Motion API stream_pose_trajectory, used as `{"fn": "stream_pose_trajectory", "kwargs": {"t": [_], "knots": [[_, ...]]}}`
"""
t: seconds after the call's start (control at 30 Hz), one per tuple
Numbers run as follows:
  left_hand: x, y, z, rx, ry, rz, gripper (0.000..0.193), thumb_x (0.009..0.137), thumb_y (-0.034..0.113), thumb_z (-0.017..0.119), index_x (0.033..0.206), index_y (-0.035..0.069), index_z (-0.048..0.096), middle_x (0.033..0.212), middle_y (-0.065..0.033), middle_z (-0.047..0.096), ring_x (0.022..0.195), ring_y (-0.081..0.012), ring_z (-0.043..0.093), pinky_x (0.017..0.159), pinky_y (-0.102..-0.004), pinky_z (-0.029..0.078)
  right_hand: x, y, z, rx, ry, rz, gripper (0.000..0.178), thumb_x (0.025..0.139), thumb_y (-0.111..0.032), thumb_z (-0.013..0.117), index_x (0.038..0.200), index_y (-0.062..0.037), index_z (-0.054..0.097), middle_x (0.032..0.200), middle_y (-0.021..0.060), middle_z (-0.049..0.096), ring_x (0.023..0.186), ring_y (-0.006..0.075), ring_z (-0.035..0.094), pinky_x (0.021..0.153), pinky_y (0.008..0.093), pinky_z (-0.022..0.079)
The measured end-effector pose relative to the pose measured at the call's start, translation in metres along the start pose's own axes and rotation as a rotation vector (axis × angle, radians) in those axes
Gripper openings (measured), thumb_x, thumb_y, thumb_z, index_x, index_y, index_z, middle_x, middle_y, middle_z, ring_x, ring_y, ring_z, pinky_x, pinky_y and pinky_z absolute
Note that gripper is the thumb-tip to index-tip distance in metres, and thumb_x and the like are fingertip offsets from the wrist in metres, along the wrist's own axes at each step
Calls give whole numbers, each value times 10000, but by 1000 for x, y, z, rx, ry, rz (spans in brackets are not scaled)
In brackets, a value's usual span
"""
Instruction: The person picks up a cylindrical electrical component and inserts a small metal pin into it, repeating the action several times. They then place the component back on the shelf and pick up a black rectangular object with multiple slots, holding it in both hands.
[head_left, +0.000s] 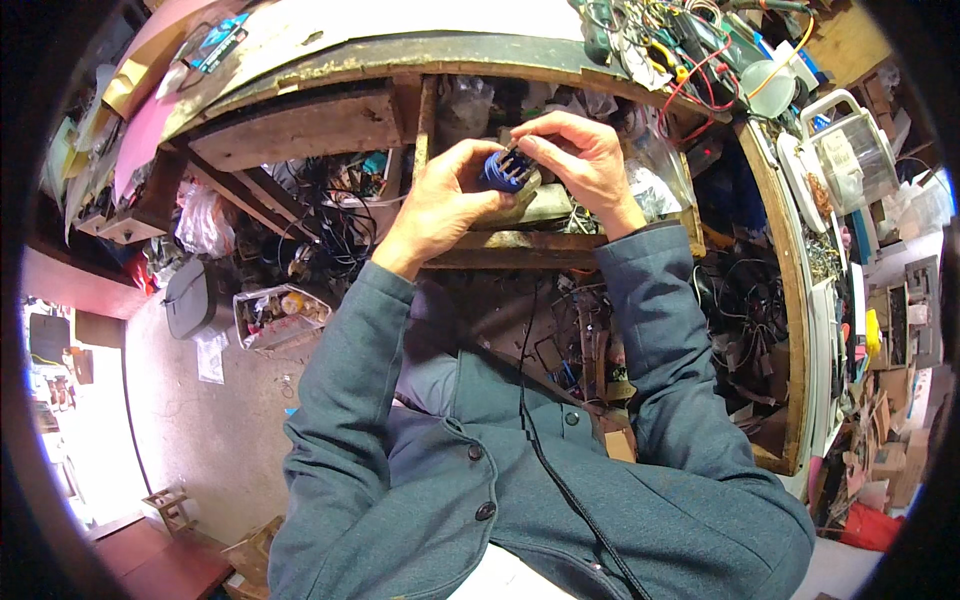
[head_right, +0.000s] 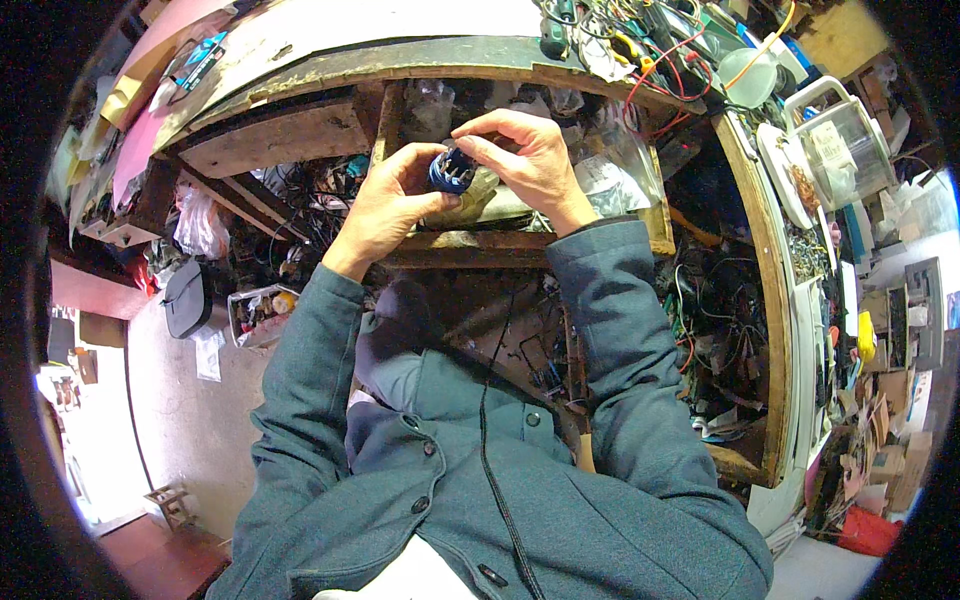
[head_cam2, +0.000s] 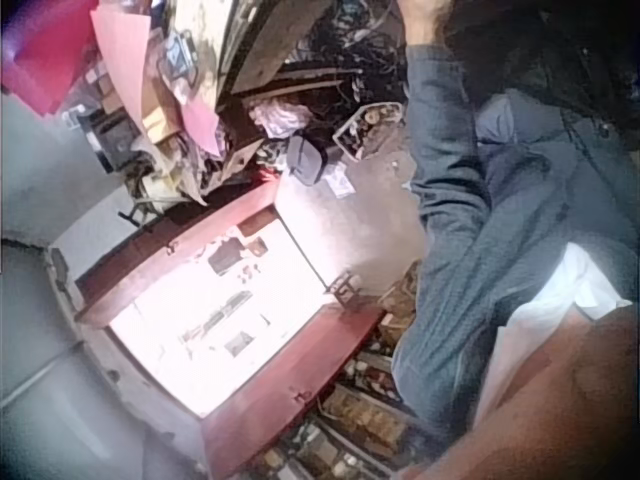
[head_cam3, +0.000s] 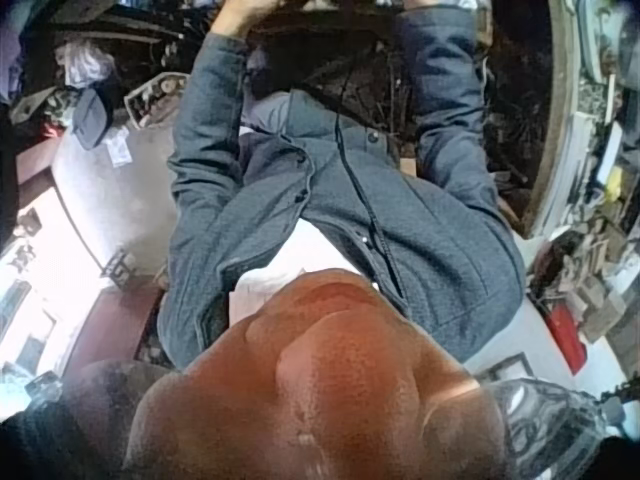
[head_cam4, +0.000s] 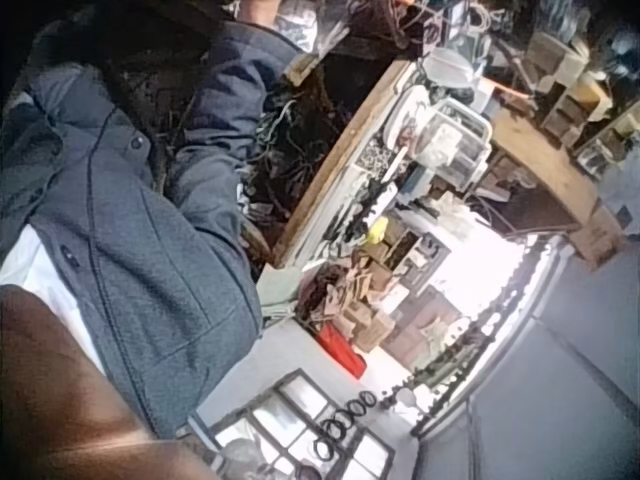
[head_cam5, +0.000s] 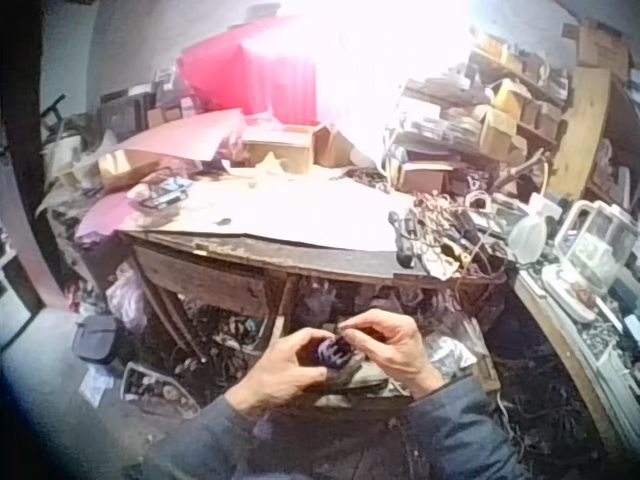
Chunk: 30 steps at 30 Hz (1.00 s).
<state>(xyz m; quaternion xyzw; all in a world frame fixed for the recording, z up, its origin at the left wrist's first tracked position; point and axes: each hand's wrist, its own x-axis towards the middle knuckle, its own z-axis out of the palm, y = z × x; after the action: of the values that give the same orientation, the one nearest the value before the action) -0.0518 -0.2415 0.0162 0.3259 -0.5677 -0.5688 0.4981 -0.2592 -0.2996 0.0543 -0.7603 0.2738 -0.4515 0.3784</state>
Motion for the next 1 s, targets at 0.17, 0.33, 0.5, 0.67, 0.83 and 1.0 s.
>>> {"fn": "stream_pose_trajectory", "kwargs": {"t": [0.17, 0.33, 0.5, 0.67, 0.83, 1.0], "knots": [[-1, 0, -1, -12, 14, -9, 498, 860, -66, 744, 1321, 19, 578, 1201, -49, 664, 1115, -147, 641, 996, -318, 553, -1, 3, 0, 72, 18, 36, 145, 962, -107, 719, 1060, -10, 765, 941, 43, 758, 877, 72, 676, 781, 230, 545], [0, 0, 0, -6, 29, 12, 494, 856, -76, 739, 1314, 20, 579, 1188, -50, 670, 1087, -150, 654, 984, -319, 563, 0, 7, -9, 86, -59, 119, 144, 974, -55, 670, 1086, 5, 739, 1006, 41, 736, 964, 100, 666, 892, 252, 528], [-3, 1, 6, 298, 141, 92, 490, 794, -25, 785, 1245, 20, 599, 1126, -68, 686, 1054, -161, 666, 945, -310, 546, -2, 4, -6, 28, -124, 194, 136, 940, -57, 711, 1061, 3, 727, 975, 19, 725, 922, 80, 658, 849, 241, 535], [-6, 9, 13, 496, 245, 182, 509, 716, 33, 829, 1169, 18, 600, 1060, -116, 689, 1022, -216, 683, 911, -337, 537, -3, 10, -1, 82, -66, 170, 113, 899, -70, 749, 1005, -29, 754, 873, -17, 726, 786, 33, 640, 713, 212, 527], [-6, 10, 13, 554, 258, 199, 525, 706, 35, 837, 1168, 25, 588, 1060, -119, 685, 1031, -225, 682, 922, -344, 532, -4, 7, -1, 59, -91, 160, 112, 904, -13, 737, 1015, -11, 723, 948, 2, 717, 876, 59, 654, 793, 223, 536], [-4, 2, 9, 434, 233, 152, 529, 714, 56, 852, 1170, 26, 587, 1073, -124, 695, 1038, -227, 685, 925, -345, 533, -3, 5, 0, 43, -37, 106, 94, 900, -17, 759, 987, -11, 724, 935, 4, 714, 862, 58, 653, 788, 223, 541]]}}
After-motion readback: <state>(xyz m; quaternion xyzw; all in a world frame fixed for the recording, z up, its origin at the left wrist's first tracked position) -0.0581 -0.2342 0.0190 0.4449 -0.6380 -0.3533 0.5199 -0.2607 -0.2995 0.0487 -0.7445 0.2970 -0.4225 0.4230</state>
